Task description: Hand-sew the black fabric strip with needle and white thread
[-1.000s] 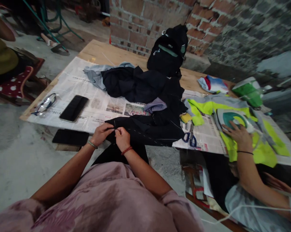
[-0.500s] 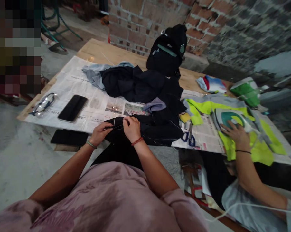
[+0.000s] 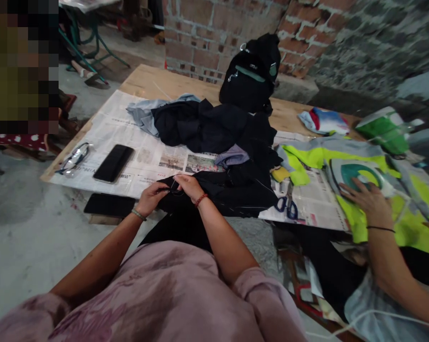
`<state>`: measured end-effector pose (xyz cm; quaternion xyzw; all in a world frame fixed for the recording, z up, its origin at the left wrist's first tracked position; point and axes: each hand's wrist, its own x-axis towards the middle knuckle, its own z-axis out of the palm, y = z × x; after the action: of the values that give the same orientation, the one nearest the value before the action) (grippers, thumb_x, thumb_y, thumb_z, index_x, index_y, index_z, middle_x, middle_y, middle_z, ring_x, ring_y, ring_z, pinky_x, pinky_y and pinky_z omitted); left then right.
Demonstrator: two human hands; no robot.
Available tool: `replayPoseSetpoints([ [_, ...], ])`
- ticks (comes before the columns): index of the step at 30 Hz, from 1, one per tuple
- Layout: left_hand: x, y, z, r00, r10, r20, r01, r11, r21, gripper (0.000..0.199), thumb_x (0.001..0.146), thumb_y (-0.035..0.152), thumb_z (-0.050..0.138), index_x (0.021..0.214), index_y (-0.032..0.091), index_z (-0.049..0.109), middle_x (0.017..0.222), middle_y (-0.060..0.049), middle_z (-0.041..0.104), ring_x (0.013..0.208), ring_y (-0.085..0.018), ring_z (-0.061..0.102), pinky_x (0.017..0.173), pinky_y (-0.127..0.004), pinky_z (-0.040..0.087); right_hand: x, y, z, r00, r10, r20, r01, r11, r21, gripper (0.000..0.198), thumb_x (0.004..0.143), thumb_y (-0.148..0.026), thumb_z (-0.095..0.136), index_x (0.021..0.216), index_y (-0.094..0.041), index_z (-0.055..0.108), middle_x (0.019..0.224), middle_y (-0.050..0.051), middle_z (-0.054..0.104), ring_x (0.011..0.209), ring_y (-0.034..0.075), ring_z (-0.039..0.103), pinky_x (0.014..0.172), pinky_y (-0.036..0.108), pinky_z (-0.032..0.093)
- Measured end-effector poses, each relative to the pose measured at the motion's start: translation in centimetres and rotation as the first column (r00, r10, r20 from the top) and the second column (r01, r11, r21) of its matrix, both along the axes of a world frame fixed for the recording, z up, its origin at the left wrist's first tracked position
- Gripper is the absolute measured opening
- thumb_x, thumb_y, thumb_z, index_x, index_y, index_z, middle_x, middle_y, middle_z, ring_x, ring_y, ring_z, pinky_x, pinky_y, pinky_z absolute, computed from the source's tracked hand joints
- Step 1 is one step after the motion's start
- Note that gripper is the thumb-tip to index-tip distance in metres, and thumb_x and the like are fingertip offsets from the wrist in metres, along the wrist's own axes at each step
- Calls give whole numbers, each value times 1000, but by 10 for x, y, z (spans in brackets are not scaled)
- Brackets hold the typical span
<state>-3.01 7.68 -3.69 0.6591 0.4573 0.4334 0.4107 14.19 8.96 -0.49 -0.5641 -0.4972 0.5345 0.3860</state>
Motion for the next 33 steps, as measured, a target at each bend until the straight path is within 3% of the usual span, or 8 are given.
replayPoseSetpoints([
  [7, 3, -1, 1, 999, 49, 20, -48, 997, -55, 16, 72, 28, 60, 84, 18, 63, 80, -1, 63, 72, -14, 57, 68, -27, 49, -3, -2, -4, 999, 35, -32, -33, 999, 41, 23, 62, -35, 67, 74, -15, 69, 79, 1, 65, 73, 10, 55, 72, 22, 40],
  [18, 8, -2, 3, 999, 3, 55, 2, 996, -86, 23, 70, 30, 61, 90, 18, 62, 83, -1, 63, 77, -14, 58, 73, -28, 48, -4, 1, 1, 993, 12, -120, -21, 997, -73, 23, 57, -33, 68, 69, -13, 66, 62, -3, 60, 59, 6, 49, 63, 21, 36],
  [25, 7, -1, 2, 999, 46, 23, -43, 992, -116, 18, 73, 32, 58, 84, 18, 62, 73, 0, 60, 66, -12, 55, 62, -25, 47, -7, 2, -2, 986, -57, -157, 49, 997, -58, 18, 59, -31, 64, 62, -14, 59, 60, -4, 57, 58, 6, 47, 61, 20, 35],
  [33, 10, -7, 4, 992, 106, 73, -100, 992, -80, 26, 69, 26, 63, 93, 18, 60, 90, -2, 62, 70, -11, 56, 68, -25, 48, -6, 2, 0, 980, -99, -174, 85, 993, -85, 17, 58, -30, 64, 60, -14, 58, 58, -4, 57, 56, 6, 47, 61, 20, 34],
])
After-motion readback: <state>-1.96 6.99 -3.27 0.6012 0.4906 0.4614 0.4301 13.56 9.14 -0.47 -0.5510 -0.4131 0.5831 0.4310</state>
